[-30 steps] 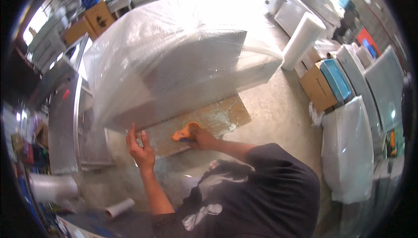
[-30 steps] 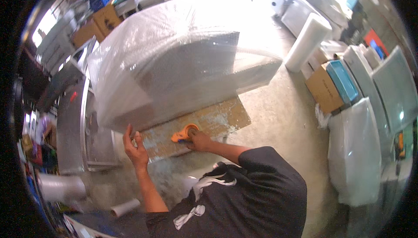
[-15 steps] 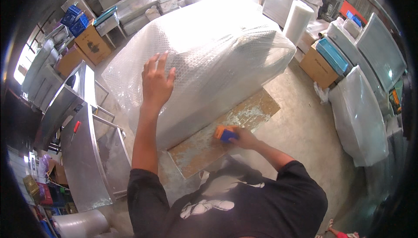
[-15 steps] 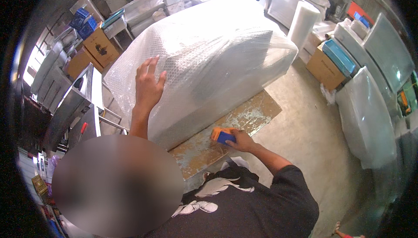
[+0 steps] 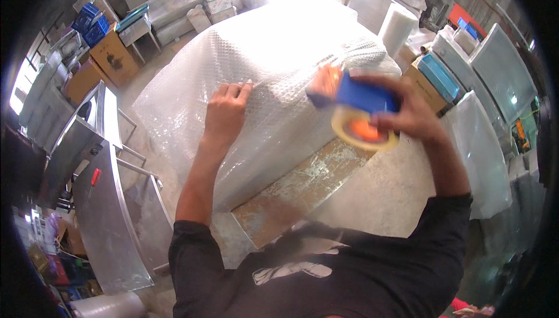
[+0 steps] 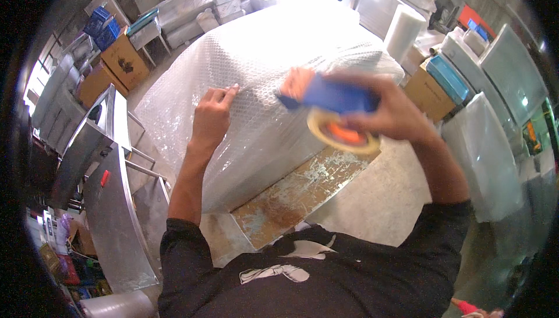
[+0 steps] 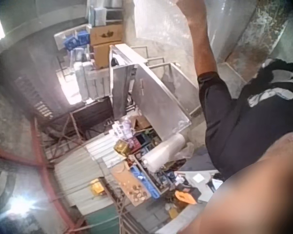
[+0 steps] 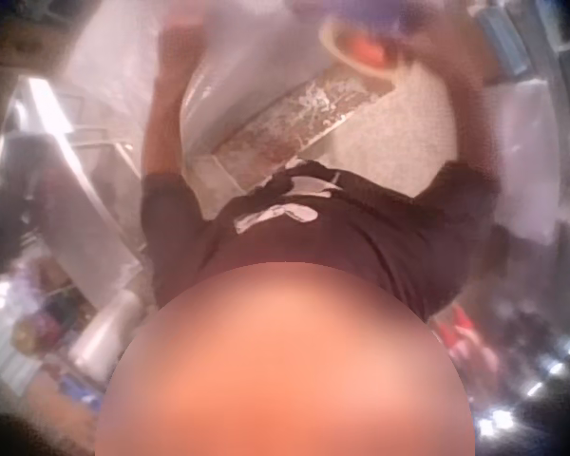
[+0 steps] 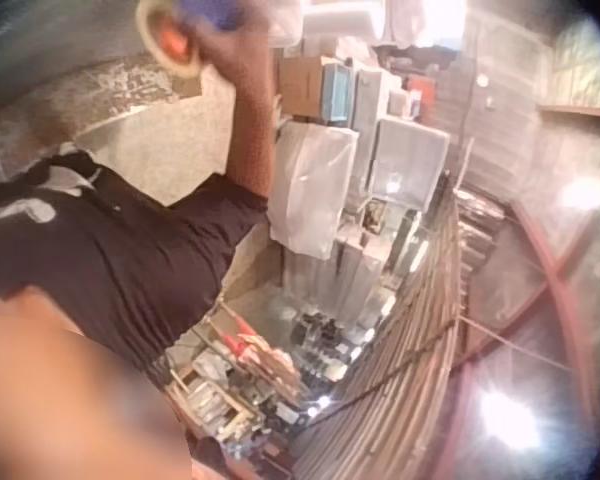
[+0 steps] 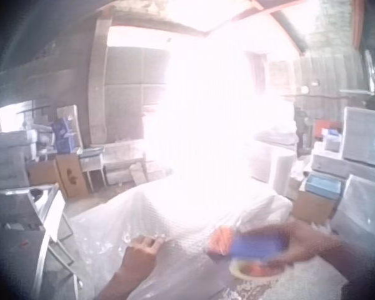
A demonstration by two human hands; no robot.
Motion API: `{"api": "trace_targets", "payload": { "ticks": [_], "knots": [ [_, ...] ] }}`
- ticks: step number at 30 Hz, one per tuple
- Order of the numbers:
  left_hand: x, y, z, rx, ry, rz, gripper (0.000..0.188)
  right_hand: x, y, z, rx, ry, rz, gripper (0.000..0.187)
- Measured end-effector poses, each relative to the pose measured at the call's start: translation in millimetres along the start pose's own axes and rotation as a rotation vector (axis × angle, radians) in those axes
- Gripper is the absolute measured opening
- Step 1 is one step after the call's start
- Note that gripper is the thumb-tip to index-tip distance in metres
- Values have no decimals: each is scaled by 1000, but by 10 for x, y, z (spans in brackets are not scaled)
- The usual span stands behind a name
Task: The person wraps a large piece of furniture with bubble wrap and secures it with packing tape. They repeatedly pull the bubble wrap over the item, smooth it, and apply tape to hold it in place.
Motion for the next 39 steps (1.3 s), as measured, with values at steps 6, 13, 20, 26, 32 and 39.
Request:
{"api": "trace_targets", "payload": {
  "ticks": [6,13,20,26,32,39],
  "knots": [
    [37,-55,45,-99,-122,-62,36,442,1782,313,289,-858,-691,38],
    [113,-140,11,-199,-241,-109,31,100,2900,941,731,-685,-226,33],
    [136,-180,44,-218,-320,-133,32,159,2559,781,461,-545,584,31],
    [145,-187,35,-200,-316,-133,32,28,1897,550,762,-585,394,41],
    [121,-173,36,-212,-297,-144,33,-103,1021,250,198,-211,459,50],
    [86,-106,-19,-127,-268,-151,24,-415,342,602,-123,391,792,60]
  ]
}}
Point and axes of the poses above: each hand's wrist, its own y-axis towards the middle knuckle, its own z-axis out of the palm, x = y × z, the point moved 6 cm from there along y, towards the middle knuckle, and after that the axes turned 9 degrees about y, right-handed, at the moved point
